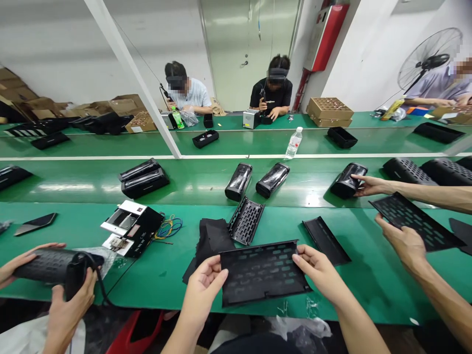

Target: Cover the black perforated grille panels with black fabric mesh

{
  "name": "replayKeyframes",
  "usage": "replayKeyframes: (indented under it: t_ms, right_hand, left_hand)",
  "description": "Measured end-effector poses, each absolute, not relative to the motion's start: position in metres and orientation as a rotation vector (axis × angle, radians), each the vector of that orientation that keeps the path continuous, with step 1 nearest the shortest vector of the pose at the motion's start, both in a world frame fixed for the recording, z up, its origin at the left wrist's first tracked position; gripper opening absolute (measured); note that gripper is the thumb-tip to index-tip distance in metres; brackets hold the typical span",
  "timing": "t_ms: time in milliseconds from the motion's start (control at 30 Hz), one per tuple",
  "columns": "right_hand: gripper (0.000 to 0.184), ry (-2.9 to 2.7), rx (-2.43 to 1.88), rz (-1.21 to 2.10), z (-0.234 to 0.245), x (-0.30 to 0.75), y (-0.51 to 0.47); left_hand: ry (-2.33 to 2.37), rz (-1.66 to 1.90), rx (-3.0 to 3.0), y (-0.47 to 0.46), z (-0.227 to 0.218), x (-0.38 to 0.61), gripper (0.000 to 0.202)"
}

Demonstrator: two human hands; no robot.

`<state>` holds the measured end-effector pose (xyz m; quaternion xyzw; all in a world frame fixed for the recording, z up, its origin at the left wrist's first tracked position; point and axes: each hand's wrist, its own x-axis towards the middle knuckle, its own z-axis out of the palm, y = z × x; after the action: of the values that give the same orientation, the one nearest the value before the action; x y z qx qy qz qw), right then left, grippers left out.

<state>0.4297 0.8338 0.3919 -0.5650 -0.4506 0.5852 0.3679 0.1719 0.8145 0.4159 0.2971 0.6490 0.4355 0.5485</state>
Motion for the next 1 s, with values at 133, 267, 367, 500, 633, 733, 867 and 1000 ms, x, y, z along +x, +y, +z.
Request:
replayKeyframes:
  t_ms: [133, 267, 367, 500, 633, 733, 867, 1000]
  right_hand:
    - [0.025, -1.119, -1.372, 1.589, 0.408, 0.435, 0.83]
    - [0.024, -1.15, -1.386, 1.568, 0.409, 0.44, 0.828]
    - [0.026, -1.144, -1.371, 1.584, 0.409, 0.442, 0.824]
    - [0.027, -1.094, -1.32, 1.646, 0.409, 0.443, 0.82]
    - [0.026, -1.044, -1.275, 1.706, 0.404, 0.44, 0.819]
    - [0.027, -0.908, -1.197, 1.759, 0.387, 0.439, 0.82]
    - [0.034, -0.458, -1.271, 1.572, 0.336, 0.466, 0.825]
    - [0.043, -0.017, -1.402, 1.03, 0.274, 0.531, 0.83]
  left_hand:
    - [1.458, 1.011, 0.719, 0.814, 0.436, 0.172, 0.041]
    - [1.468, 1.005, 0.708, 0.813, 0.436, 0.173, 0.04]
    - [1.466, 1.009, 0.686, 0.813, 0.431, 0.172, 0.041]
    - [1.482, 1.004, 0.68, 0.814, 0.43, 0.173, 0.045]
    - [1.513, 0.972, 0.714, 0.818, 0.427, 0.174, 0.046]
    - [1.499, 0.894, 0.793, 0.822, 0.407, 0.17, 0.046]
    - [1.634, 0.703, 0.996, 0.819, 0.351, 0.154, 0.047]
    - [1.943, 0.393, 1.225, 0.8, 0.297, 0.134, 0.032]
